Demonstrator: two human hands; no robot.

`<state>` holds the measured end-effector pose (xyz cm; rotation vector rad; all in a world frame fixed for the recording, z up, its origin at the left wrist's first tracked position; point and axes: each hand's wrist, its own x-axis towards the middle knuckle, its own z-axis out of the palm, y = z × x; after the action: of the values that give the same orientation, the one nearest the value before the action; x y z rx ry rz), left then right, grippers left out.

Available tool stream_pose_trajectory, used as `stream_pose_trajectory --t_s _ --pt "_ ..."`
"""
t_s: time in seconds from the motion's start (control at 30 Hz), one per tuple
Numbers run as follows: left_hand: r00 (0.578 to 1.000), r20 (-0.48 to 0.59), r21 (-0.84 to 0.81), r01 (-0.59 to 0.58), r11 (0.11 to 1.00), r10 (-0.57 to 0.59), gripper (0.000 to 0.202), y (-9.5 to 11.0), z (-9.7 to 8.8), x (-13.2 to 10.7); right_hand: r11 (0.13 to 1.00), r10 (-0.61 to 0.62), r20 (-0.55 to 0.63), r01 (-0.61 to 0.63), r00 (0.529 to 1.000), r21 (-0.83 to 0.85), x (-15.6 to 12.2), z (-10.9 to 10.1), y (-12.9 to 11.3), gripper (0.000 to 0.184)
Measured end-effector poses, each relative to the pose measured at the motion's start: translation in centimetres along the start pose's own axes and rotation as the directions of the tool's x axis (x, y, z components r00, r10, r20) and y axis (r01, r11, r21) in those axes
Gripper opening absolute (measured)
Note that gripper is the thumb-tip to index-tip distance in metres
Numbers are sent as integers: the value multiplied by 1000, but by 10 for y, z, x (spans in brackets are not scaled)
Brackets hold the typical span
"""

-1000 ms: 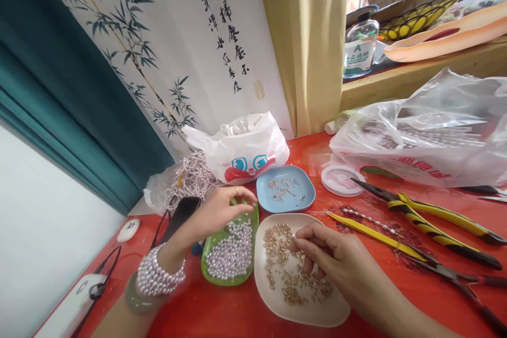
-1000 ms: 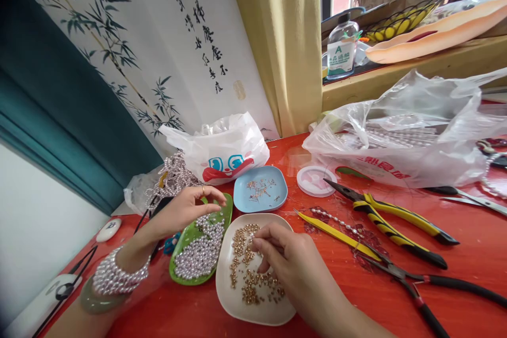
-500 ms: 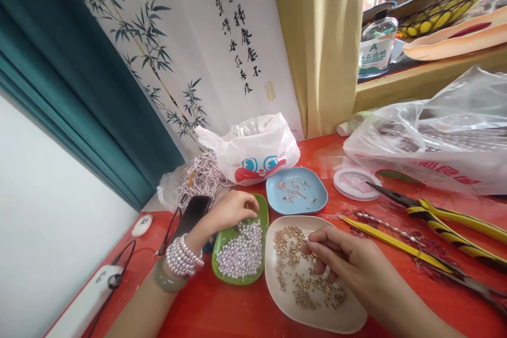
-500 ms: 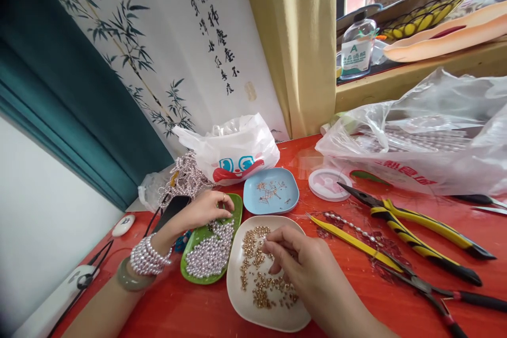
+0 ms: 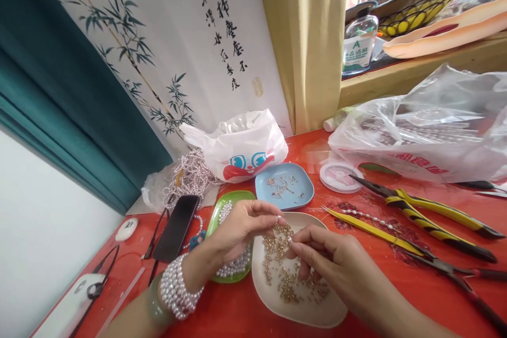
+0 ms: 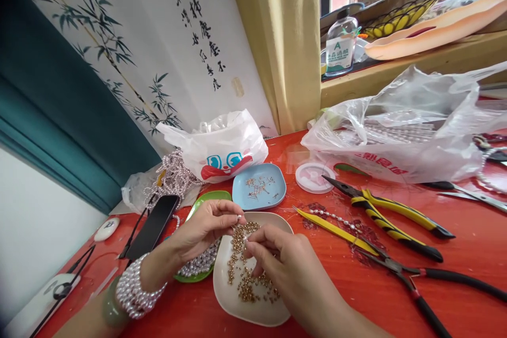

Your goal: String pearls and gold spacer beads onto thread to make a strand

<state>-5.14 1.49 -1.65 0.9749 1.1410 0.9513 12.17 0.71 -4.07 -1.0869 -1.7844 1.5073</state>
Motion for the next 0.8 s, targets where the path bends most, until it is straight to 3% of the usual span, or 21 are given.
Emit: stream_pose_trajectory --t_s 0.27,0.57,0.8 --pt "997 -75 -135 -21 991 11 13 -6 5 1 995 44 0 -44 999 86 1 -3 -2 14" --pt "996 -83 -126 -24 992 14 14 -6 6 0 996 23 -6 -22 1000 83 1 -2 3 13" --pt "993 -78 -37 -91 995 88 15 -7 5 0 997 20 -9 -20 1000 72 0 -2 3 11"
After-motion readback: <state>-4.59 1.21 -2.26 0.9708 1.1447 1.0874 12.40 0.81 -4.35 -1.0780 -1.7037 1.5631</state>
